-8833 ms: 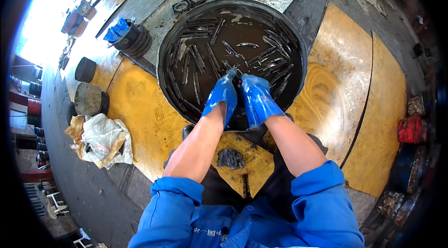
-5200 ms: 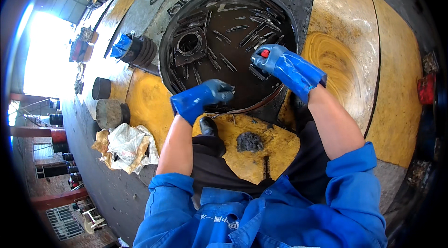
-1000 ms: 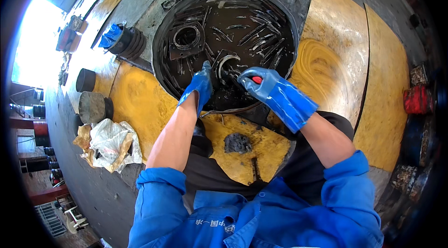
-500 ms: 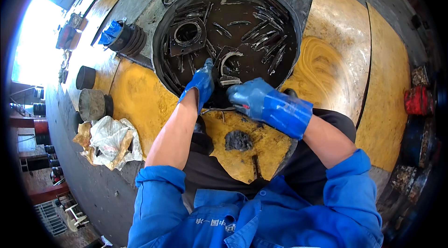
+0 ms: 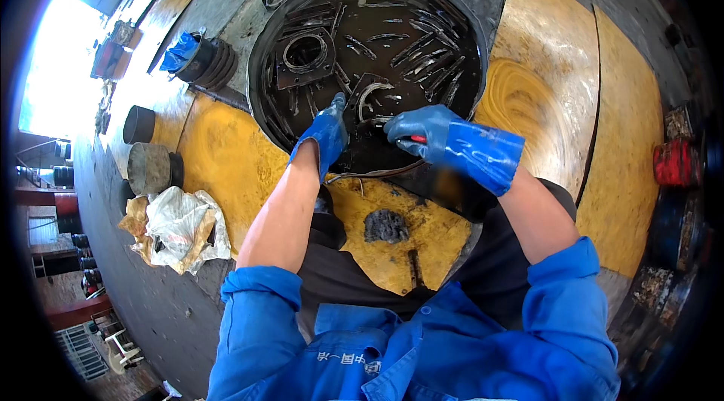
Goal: The person cleans several metal components using a brush inside a container filled with dark liquid.
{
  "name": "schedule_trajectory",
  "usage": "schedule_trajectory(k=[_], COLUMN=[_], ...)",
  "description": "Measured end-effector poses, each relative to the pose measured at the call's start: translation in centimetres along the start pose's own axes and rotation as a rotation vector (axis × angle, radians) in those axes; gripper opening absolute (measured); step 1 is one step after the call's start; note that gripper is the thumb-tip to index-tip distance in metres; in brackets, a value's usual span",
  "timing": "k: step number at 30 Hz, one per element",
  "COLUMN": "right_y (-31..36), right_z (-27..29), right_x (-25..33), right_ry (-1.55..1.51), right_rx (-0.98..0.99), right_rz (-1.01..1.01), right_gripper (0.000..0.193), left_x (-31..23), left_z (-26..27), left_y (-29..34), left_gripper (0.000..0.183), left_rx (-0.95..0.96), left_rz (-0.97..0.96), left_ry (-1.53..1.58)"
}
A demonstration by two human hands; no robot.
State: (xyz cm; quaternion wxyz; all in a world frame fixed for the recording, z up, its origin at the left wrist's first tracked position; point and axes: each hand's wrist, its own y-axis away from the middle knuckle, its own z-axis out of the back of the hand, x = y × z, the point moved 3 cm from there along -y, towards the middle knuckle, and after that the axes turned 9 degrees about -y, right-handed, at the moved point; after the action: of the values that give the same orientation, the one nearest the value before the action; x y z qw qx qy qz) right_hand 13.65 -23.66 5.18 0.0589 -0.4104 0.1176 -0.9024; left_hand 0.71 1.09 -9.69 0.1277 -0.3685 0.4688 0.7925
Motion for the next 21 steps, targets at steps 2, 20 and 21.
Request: schedule_trajectory(k=[2,20,21], right_y=[-0.1,-1.5,-1.8], right_z=[0.6,3.4,2.6], right_x=[0.1,1.7,1.2], right_ry=[-0.098,-0.344,-0.424], right_rx=[0.010,-0.096,-0.213], right_rz=[-0.028,-0.304,-0.214], right_gripper=[0.018,0.025,0.025], left_x=[-0.4,-3.3,-3.6], left_z=[0.1,0.7,0.3], left_y=[1.0,4.9,5.3], left_gripper=[0.064,0.043,0.042], left_rx=[0.001,0.002,0.006], left_rz=[-0.016,-0.119,-0.126], left_ry=[-0.012,-0.067,-0.078])
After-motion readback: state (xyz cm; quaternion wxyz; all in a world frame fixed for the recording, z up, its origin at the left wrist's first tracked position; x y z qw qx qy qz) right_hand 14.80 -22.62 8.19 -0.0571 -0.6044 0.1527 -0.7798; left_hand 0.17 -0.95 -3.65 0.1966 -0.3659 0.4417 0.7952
